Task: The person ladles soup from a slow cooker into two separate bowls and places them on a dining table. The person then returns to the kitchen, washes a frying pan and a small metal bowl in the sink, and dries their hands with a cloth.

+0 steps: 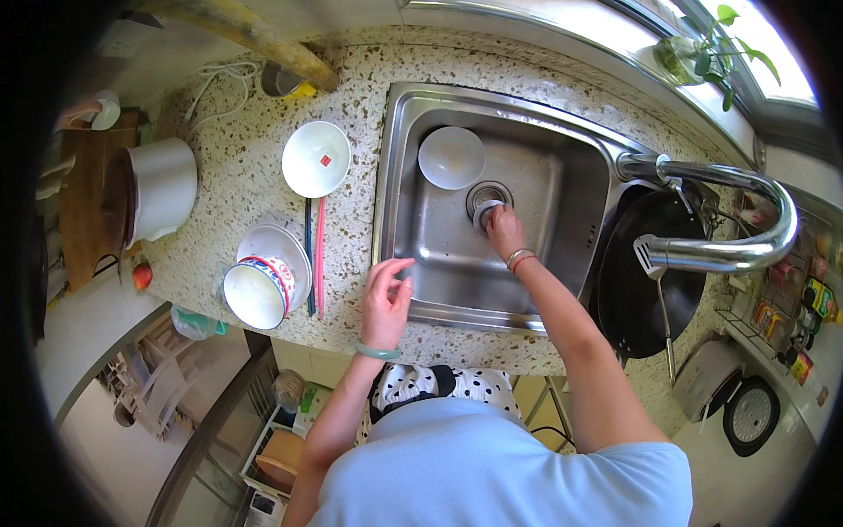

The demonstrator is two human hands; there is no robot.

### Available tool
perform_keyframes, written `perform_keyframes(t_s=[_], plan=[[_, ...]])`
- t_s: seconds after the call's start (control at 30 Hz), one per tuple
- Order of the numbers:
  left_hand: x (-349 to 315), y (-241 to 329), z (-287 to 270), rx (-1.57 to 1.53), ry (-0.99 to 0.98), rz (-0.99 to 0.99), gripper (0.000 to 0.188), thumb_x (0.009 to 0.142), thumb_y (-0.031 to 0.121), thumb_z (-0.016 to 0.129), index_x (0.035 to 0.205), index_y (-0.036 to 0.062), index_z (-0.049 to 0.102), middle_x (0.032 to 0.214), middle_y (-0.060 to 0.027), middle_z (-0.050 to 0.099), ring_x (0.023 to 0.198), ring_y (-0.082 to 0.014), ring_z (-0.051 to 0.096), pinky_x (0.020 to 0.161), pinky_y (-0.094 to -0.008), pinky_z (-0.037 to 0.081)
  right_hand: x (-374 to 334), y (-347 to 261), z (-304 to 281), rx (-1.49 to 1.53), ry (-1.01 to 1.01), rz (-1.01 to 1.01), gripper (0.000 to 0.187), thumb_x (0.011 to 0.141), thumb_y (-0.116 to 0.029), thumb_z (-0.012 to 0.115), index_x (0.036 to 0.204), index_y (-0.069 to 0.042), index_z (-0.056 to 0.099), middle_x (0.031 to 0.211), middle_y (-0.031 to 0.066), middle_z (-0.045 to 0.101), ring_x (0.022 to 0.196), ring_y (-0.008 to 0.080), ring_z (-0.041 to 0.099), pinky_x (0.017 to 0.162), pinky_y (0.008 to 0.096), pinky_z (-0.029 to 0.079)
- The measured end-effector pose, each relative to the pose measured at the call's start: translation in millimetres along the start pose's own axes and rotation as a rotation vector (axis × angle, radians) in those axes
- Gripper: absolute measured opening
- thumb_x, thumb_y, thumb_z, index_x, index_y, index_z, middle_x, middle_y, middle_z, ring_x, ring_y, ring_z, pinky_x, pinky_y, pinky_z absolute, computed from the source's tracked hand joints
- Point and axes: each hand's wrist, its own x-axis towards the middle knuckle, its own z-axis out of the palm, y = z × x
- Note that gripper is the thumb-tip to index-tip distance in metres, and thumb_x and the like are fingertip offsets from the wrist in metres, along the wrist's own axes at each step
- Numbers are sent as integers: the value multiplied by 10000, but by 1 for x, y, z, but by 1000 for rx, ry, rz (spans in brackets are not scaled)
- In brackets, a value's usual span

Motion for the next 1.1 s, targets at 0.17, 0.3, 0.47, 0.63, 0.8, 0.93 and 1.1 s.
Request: perform_keyframes(t_s=[0.17, 0.3, 0.47, 0.63, 0.8, 0.93, 1.1], plan=[[-4, 3, 8, 44, -77, -57, 257, 894, 30, 598, 1148, 69, 616, 1147, -91, 567, 756, -171, 599, 665, -281, 519, 30, 18, 18, -68, -94, -21, 121, 848, -71, 568, 952, -8, 571, 992, 218, 582, 869, 395, 621, 742, 469, 530], [-4, -5, 7, 59, -47, -93, 264, 899, 37, 596, 1160, 71, 615, 1151, -92, 560, 757, -175, 597, 670, -286, 517, 41, 19, 24, -123, -136, -64, 123, 876, -61, 521, 968, 10, 564, 1016, 221, 578, 876, 392, 623, 753, 461, 532], [-2, -10, 5, 48, -40, -100, 272, 899, 40, 600, 1170, 71, 613, 1154, -100, 556, 759, -174, 592, 671, -279, 512, 46, 20, 24, -138, -179, -64, 133, 881, -75, 529, 987, -5, 567, 1036, 211, 570, 935, 371, 609, 796, 437, 529], [-2, -5, 5, 59, -53, -115, 271, 898, 45, 604, 1168, 73, 613, 1140, -98, 565, 757, -176, 595, 675, -280, 513, 44, 18, 23, -161, -189, -92, 150, 872, -78, 539, 1012, -34, 572, 1032, 199, 570, 987, 355, 584, 821, 433, 516], [-6, -1, 2, 79, -77, -66, 263, 894, 31, 613, 1153, 77, 622, 1156, -73, 577, 781, -143, 602, 666, -245, 515, 45, 22, 31, -160, -158, -120, 183, 887, -102, 511, 1049, -52, 581, 1035, 209, 568, 994, 375, 580, 819, 451, 509], [-21, 0, -10, 99, -69, 0, 241, 902, 70, 610, 1143, 64, 613, 1114, -87, 583, 750, -158, 624, 704, -275, 531, 39, 14, 31, -174, -176, -38, 216, 922, -131, 481, 1102, -88, 592, 1059, 231, 582, 949, 420, 607, 791, 485, 513], [-52, -19, -25, 15, -52, 39, 230, 919, 103, 604, 1146, 68, 599, 1092, -96, 591, 767, -194, 639, 716, -312, 528, 6, -17, -9, -75, -72, -19, 272, 886, -227, 595, 1114, -90, 650, 913, 180, 693, 884, 362, 658, 772, 463, 513]])
